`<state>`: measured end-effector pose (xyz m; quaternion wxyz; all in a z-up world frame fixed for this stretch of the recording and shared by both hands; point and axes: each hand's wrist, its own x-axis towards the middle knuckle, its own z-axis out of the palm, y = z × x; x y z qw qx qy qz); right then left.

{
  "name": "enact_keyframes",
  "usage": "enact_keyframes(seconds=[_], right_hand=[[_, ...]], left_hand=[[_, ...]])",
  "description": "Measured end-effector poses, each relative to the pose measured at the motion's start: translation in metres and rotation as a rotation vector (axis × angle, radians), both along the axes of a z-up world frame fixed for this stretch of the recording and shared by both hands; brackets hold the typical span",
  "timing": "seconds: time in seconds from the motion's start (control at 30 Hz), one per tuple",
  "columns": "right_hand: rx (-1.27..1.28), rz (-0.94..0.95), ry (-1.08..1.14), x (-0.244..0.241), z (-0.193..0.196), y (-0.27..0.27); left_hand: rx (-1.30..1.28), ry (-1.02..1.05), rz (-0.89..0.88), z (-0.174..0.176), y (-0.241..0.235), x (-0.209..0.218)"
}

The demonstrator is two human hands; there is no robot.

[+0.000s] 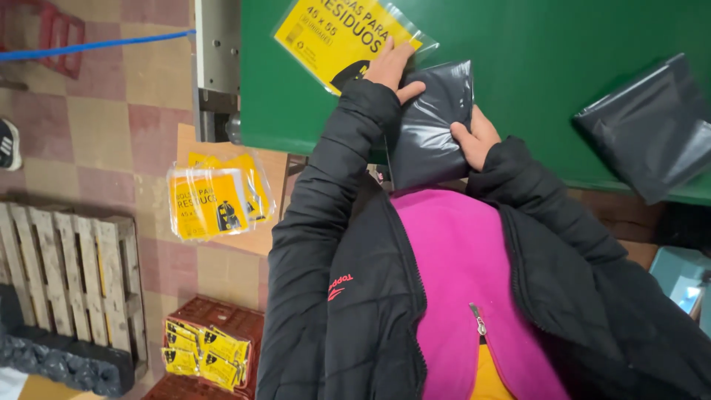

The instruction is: Folding black plastic garbage bags and inserting them into yellow retail packaging sleeves before sealing them.

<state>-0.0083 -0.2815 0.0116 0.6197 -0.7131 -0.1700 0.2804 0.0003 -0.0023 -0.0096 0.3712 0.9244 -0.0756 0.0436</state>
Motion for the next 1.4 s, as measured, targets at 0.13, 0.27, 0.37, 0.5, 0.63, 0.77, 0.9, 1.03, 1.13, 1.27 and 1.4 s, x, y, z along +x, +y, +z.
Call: enact_keyframes(seconds=[0.13, 0.27, 0.37, 0.5, 0.63, 0.77, 0.9, 1.03, 1.13, 1.27, 1.4], right_hand=[[0.051, 0.026, 0.107, 0.012, 0.006, -0.014], [0.086, 0.003, 0.157, 0.035, 0.0, -0.045], [0.083, 0.026, 0.202, 0.048, 0.012, -0.054], [0.07, 0.088, 0.276, 0.05, 0.01, -0.054], [0.071, 0.068, 0.181, 0.042, -0.004, -0.041], [0.037, -0.021, 0.008, 0.033, -0.007, -0.025], [-0.101, 0.112, -0.139, 0.02, -0.007, 0.008], [-0.227, 0.289, -0.284, 0.015, -0.04, 0.03], [-0.392, 0.38, -0.396, 0.021, -0.047, 0.046], [-0.474, 0.397, -0.437, 0.029, -0.048, 0.057], [-0.408, 0.293, -0.418, 0.04, -0.021, 0.06]], left_hand=[[-0.104, 0.034, 0.069, -0.031, 0.021, -0.018], [-0.069, 0.047, 0.073, -0.048, 0.045, -0.038], [0.085, 0.029, 0.076, 0.003, 0.038, -0.037], [0.279, 0.088, 0.257, 0.046, 0.009, -0.027], [0.234, -0.001, 0.343, 0.02, 0.013, -0.024], [-0.051, -0.037, 0.354, -0.018, 0.021, -0.024], [-0.179, -0.151, 0.203, -0.027, 0.016, -0.019], [-0.036, -0.239, 0.134, -0.041, 0.001, -0.006], [0.07, -0.224, 0.156, -0.062, -0.008, 0.009], [0.08, -0.206, 0.189, -0.034, -0.018, 0.006], [0.111, -0.438, 0.063, 0.077, -0.017, -0.026]])
